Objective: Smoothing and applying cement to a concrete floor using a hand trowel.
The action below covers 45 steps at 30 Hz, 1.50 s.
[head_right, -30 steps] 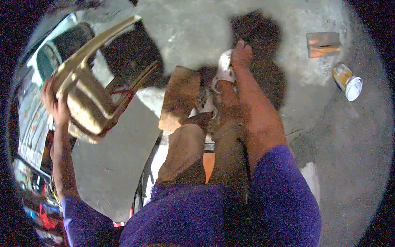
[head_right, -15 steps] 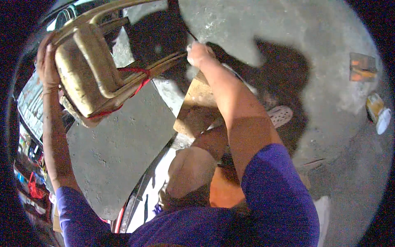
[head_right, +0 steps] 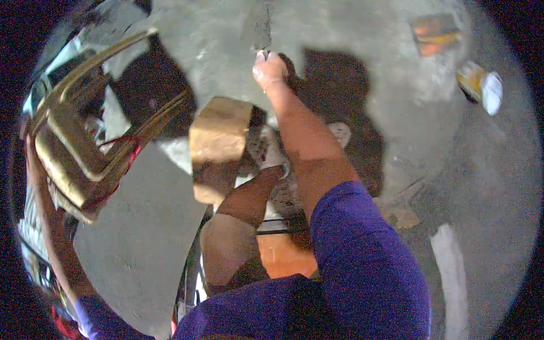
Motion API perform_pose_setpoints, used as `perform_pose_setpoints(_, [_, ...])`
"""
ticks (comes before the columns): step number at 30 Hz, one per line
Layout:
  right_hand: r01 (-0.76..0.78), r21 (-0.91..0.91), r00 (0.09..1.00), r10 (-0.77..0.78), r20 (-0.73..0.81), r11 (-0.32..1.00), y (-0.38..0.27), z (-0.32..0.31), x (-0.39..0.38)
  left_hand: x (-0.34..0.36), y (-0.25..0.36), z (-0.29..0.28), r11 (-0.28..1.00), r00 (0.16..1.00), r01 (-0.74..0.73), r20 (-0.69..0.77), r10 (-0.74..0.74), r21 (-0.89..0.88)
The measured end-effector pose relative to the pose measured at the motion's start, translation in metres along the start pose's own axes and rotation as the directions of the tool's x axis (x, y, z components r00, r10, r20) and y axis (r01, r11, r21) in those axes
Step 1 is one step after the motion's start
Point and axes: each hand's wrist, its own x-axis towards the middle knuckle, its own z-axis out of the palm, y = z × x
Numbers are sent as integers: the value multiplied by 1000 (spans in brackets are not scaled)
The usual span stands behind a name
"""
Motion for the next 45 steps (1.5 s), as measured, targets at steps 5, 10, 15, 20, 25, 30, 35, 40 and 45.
perform_pose_setpoints(5, [-14, 210, 971, 63, -230, 978, 119, -62, -20, -3, -20, -11, 998, 997, 20, 78, -24, 55])
perform_pose_setpoints(10, [-87, 479, 989, 131, -61, 874, 96, -96, -3, 8, -18, -28, 784, 922, -385, 234, 307, 488])
perform_pose_setpoints(15, [-140, 278, 988, 116, 99, 950, 20, -101, 70, 14, 5, -42, 628, 929, -364, 316, 192, 688])
perform_pose_setpoints(20, [-378, 573, 925, 319, 206, 728, 99, -140, 66, 31, 38, -54, 439, 884, -340, 442, -152, 832])
perform_pose_setpoints(25, [-571, 800, 780, 427, 457, 186, 154, -213, 2, 53, 182, -33, 573, 964, -267, 214, 160, 775])
perform_pose_setpoints(30, [-421, 771, 907, 210, 365, 477, 180, -300, -121, 36, 438, 4, 793, 918, 385, 288, -273, -472])
perform_pose_setpoints(35, [-535, 484, 845, 442, 301, 693, 277, -352, -181, 152, 583, -7, 926, 805, -2, 548, 226, -377])
perform_pose_setpoints(40, [-312, 187, 855, 361, -373, 932, 368, -341, -186, 184, 641, 53, 812, 188, -493, 874, 449, -311])
perform_pose_setpoints(45, [-567, 266, 726, 625, -285, 780, 302, -305, -136, 153, 579, 161, 524, -172, -628, 759, 628, -576])
